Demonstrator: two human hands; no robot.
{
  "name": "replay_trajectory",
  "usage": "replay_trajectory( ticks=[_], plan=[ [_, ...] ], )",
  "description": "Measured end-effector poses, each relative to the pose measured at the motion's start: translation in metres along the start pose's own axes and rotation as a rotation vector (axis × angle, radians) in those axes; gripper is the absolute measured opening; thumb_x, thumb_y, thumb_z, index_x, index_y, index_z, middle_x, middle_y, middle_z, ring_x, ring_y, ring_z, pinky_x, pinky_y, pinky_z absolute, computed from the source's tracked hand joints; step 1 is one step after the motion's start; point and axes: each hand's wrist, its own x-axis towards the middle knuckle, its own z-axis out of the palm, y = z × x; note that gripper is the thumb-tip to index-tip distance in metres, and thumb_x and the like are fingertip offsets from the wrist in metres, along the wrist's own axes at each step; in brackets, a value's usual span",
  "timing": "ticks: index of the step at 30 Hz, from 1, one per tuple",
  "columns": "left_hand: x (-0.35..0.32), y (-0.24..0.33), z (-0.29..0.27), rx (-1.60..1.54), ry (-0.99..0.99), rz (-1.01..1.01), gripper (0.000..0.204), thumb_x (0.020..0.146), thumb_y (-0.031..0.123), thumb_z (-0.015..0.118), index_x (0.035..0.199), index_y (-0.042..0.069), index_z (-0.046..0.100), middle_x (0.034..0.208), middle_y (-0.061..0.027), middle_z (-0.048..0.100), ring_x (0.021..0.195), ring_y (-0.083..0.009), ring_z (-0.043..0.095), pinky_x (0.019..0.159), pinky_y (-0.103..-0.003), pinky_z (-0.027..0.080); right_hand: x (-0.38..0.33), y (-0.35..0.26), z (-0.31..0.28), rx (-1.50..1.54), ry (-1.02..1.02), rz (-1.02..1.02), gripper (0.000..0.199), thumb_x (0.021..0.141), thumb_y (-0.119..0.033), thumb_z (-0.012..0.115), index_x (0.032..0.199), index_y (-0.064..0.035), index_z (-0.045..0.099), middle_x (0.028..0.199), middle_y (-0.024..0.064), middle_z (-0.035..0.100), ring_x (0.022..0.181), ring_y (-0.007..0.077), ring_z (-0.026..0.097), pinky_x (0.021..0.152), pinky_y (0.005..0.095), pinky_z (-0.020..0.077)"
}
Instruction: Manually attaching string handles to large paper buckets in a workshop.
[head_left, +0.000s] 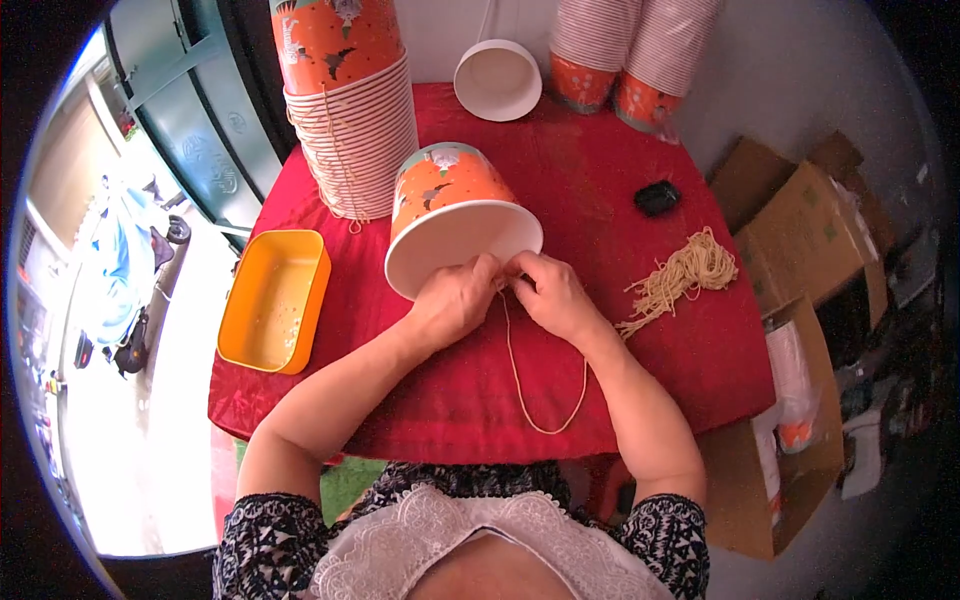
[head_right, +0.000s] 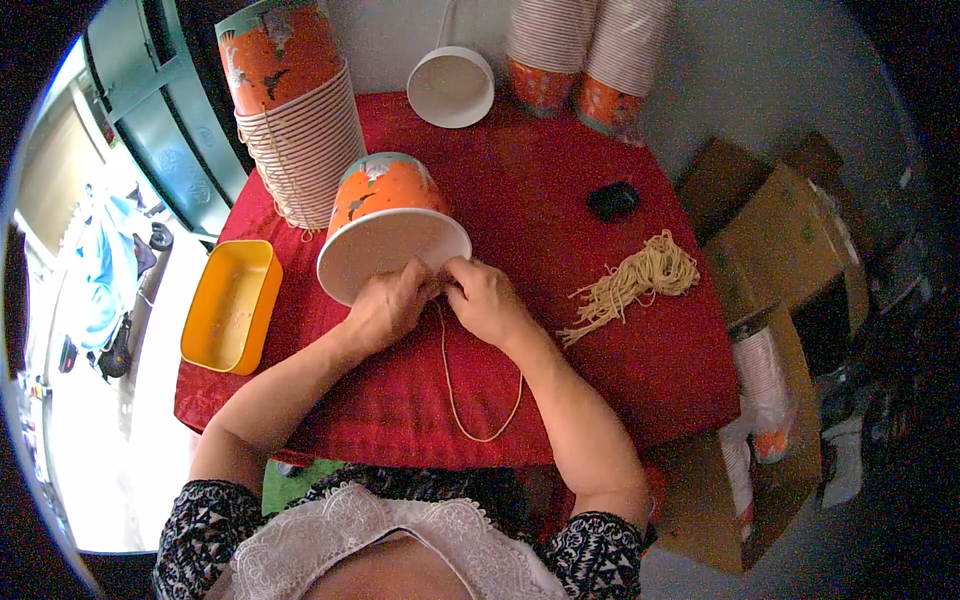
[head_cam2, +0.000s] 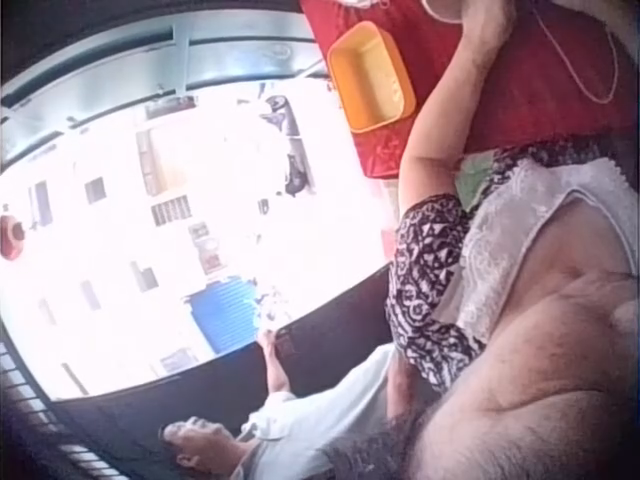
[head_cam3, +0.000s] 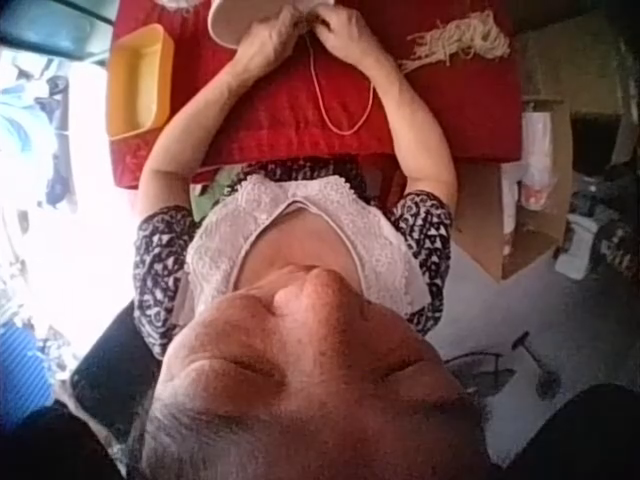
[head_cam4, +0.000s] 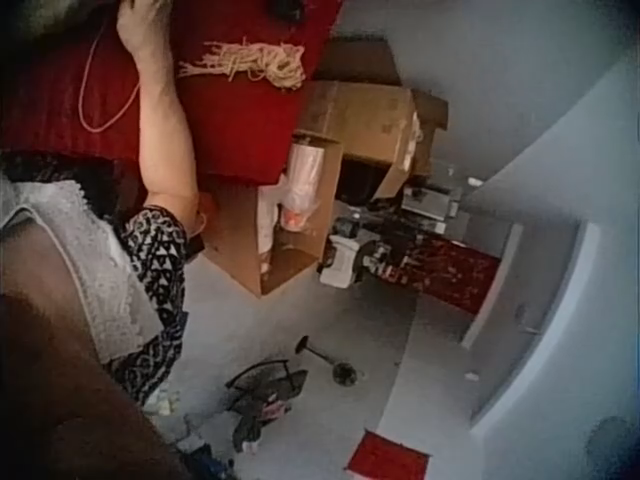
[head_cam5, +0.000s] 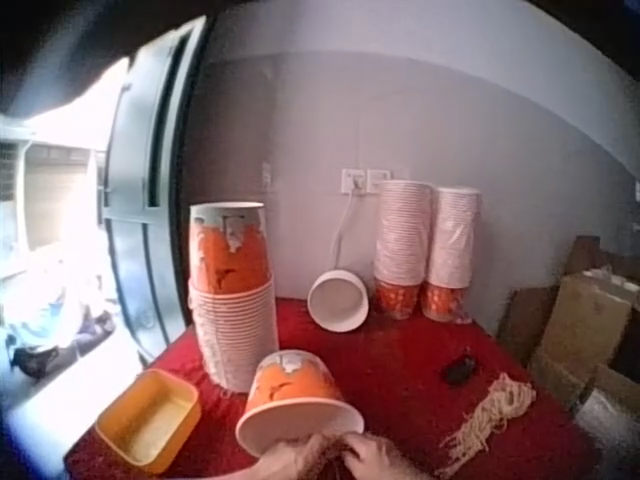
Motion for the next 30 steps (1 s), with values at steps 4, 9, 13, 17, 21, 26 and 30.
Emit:
replay_trajectory(
  ticks=[4,9,13,17,21,26,30],
  plan=[
    [-0.001,0.003,-0.003,-0.038,-0.020,-0.078,0.016,0.088,0.012,0.059,0.093,0.002,0.047,0.079,-0.0206,0.061,0.066,-0.0402,0.062,0.057,-0.048,0.049,0.002,0.000,0.000,-0.013,0.004,0.018,0.010,0.081,0.000,0.060,0.090,0.0022,0.058,0.086,0.0210,0.065,0.082,0.0361,0.065,0.069,0.0409,0.0512],
    [-0.001,0.003,-0.004,-0.171,0.022,-0.098,0.013,0.086,0.010,0.059,0.090,0.002,0.050,0.078,-0.0200,0.062,0.067,-0.0407,0.062,0.060,-0.048,0.050,0.001,-0.005,-0.009,0.033,-0.054,-0.025,0.008,0.079,0.000,0.061,0.086,0.0018,0.057,0.084,0.0202,0.063,0.080,0.0354,0.064,0.068,0.0399,0.0504],
    [-0.004,0.000,-0.005,-0.149,0.043,-0.099,0.011,0.086,0.010,0.059,0.089,0.002,0.052,0.078,-0.0204,0.063,0.070,-0.0410,0.063,0.062,-0.049,0.050,0.000,-0.006,-0.011,-0.006,-0.118,-0.054,0.009,0.076,0.000,0.062,0.084,0.0008,0.057,0.081,0.0187,0.060,0.077,0.0351,0.062,0.067,0.0402,0.0497],
    [-0.003,-0.001,-0.003,-0.172,0.019,-0.168,0.011,0.085,0.010,0.059,0.089,0.001,0.054,0.079,-0.0222,0.063,0.073,-0.0419,0.063,0.064,-0.049,0.050,-0.002,-0.006,-0.013,-0.088,-0.139,-0.083,0.010,0.074,0.001,0.061,0.083,0.0002,0.057,0.081,0.0185,0.058,0.076,0.0358,0.061,0.066,0.0416,0.0490],
    [0.004,0.001,-0.005,-0.202,0.049,-0.257,0.011,0.083,0.009,0.061,0.087,0.000,0.056,0.080,-0.0236,0.064,0.076,-0.0426,0.063,0.065,-0.048,0.050,-0.003,-0.006,-0.014,-0.169,-0.131,-0.174,0.010,0.073,0.002,0.060,0.083,-0.0004,0.058,0.083,0.0189,0.057,0.079,0.0377,0.059,0.068,0.0443,0.0497],
    [0.005,-0.004,-0.010,-0.384,0.007,-0.323,0.012,0.083,0.009,0.062,0.083,-0.001,0.055,0.079,-0.0204,0.061,0.074,-0.0347,0.062,0.066,-0.041,0.048,-0.003,-0.011,-0.015,-0.301,-0.165,-0.207,0.012,0.072,0.000,0.059,0.084,-0.0009,0.059,0.086,0.0186,0.056,0.084,0.0379,0.059,0.071,0.0462,0.0509],
    [0.003,-0.011,-0.007,-0.649,0.043,-0.159,0.012,0.081,0.007,0.061,0.075,-0.001,0.055,0.074,-0.0117,0.059,0.065,-0.0212,0.055,0.061,-0.032,0.045,-0.002,-0.010,-0.014,-0.306,-0.181,-0.176,0.015,0.071,-0.001,0.059,0.085,-0.0016,0.060,0.088,0.0195,0.055,0.088,0.0381,0.058,0.074,0.0465,0.0505]
  ],
)
